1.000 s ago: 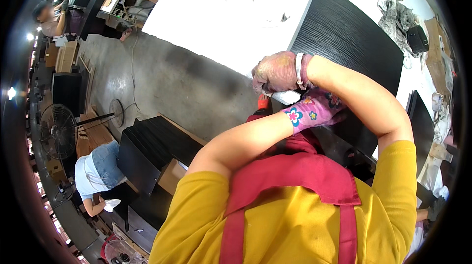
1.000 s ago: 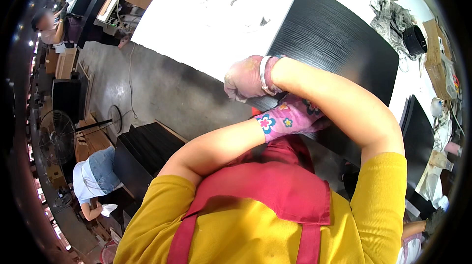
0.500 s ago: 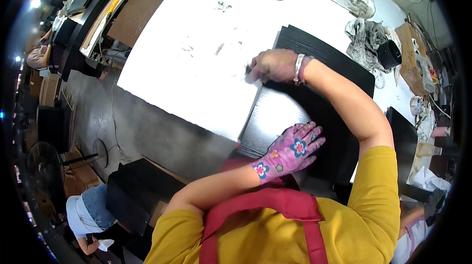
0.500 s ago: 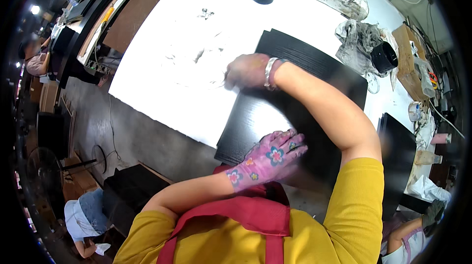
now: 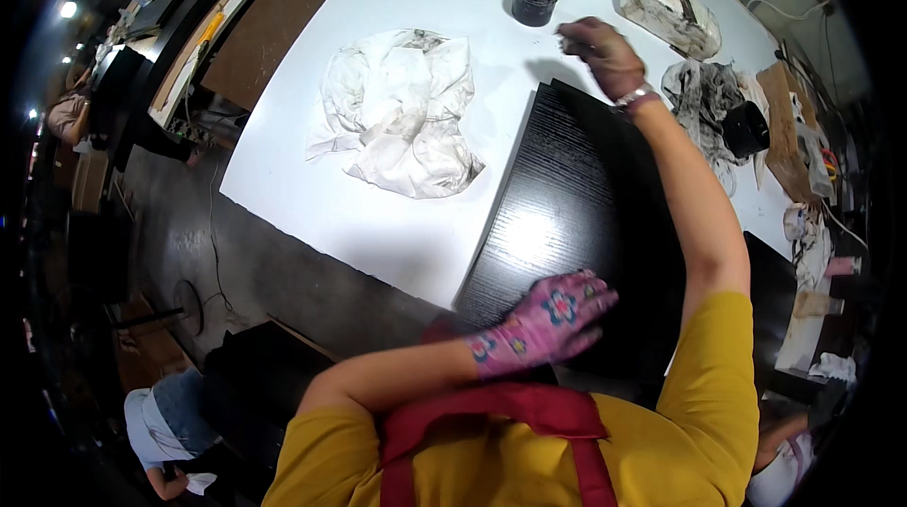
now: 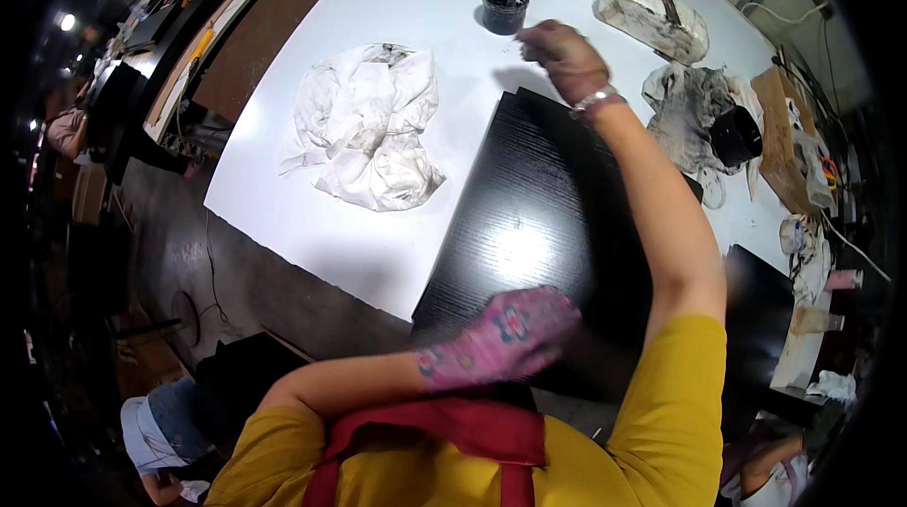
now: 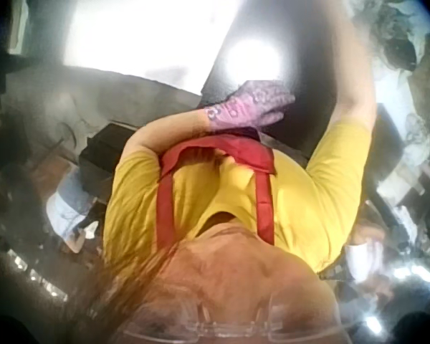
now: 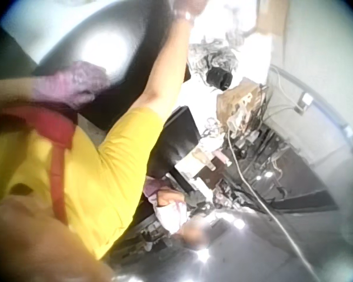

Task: The person wipes the surface of black rectangular panels with a white cloth, repeatedly flipping and repositioning them on a white workbench. The person also handles a small container and a brush, applying a dark substance to the panel edges before continuing to wipe the surfaces.

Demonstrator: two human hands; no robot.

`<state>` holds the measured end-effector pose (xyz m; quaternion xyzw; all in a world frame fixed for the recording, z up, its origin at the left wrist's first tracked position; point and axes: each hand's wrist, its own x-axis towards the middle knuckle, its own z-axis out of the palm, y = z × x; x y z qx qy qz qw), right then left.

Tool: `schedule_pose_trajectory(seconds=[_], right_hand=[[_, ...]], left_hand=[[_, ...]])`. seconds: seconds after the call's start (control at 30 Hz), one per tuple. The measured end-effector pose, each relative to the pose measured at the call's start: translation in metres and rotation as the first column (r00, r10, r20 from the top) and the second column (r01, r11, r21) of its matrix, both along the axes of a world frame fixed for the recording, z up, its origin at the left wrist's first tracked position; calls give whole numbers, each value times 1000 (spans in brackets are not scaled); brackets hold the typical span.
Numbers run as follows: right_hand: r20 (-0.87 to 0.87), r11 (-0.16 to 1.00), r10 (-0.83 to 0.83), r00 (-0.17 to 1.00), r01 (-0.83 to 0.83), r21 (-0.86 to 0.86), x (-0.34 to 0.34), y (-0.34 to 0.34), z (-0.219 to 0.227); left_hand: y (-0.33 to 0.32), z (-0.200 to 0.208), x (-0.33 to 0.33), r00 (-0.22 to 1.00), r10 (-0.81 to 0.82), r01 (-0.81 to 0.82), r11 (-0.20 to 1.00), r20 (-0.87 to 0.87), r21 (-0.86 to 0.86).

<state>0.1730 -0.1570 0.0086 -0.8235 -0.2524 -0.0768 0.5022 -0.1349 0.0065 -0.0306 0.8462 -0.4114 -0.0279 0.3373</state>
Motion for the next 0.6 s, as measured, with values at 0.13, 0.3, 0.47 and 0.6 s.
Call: schedule_pose_trajectory(seconds=[0.13,0.3,0.47,0.6], right_hand=[[-368,904,-188,911,307,298,-73,-68,11],[-628,670,-18,778,476,570,-177,-84,-9],[-641,536,183,746,471,701,-246,-79,-38],[-615,490,177,769,473,732,-257,-92,-63]], left_hand=[[83,2,130,889,298,-345,935,348,80],[176,-9,252,688,639,-722,558,343,409],[189,-38,276,802,491,-591,737,340,329],[173,12,238,838,535,-542,790,110,285]])
